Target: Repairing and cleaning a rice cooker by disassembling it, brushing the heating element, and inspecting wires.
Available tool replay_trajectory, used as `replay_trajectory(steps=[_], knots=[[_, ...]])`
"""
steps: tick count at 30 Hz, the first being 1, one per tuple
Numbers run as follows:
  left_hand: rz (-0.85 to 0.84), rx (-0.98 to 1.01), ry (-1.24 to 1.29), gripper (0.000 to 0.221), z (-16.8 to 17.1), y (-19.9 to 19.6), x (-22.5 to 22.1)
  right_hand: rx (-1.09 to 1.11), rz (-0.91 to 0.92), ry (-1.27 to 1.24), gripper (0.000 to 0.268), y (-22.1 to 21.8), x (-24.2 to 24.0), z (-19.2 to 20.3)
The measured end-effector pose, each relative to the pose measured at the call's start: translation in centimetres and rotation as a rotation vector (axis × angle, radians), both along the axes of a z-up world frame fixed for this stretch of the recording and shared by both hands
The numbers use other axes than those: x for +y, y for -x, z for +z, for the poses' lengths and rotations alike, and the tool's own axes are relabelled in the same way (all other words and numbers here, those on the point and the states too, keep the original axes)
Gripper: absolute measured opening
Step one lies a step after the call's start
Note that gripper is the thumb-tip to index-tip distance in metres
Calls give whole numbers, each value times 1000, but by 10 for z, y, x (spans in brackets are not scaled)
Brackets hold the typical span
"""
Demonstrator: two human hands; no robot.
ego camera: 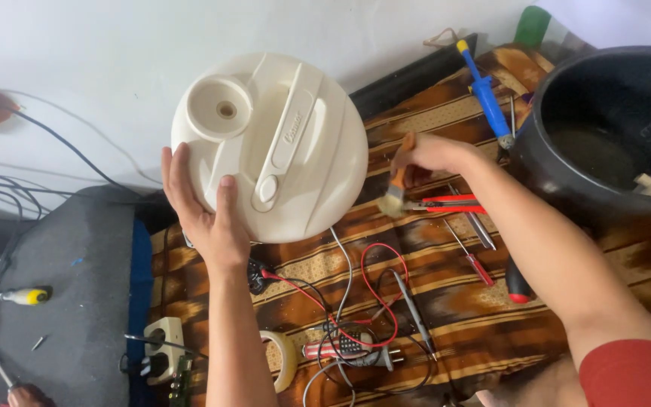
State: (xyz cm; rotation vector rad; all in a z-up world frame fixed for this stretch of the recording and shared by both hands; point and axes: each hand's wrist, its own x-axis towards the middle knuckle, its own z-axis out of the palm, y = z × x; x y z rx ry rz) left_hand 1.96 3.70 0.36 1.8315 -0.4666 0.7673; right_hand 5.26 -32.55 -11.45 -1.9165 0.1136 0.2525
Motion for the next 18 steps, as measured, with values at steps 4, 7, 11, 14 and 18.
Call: replay_trajectory(steps=[4,7,11,14,18], knots=[[-6,-7,19,60,4,8,-5,-200,-421,-102,24,-44,-30,-48],[-6,-7,3,61,6,8,-9,-361,-657,146,29,-39,-33,-38],[-27,-7,-11,61,5,10,-11,-122,-258,-134,35,4,-18,-2],[-38,-22,-16,61,5,11,-11,-185,-411,83,35,-25,-51,-44],[-48,-38,-21,61,9,14,-16,-549,-751,279,18,-50,-76,-72]])
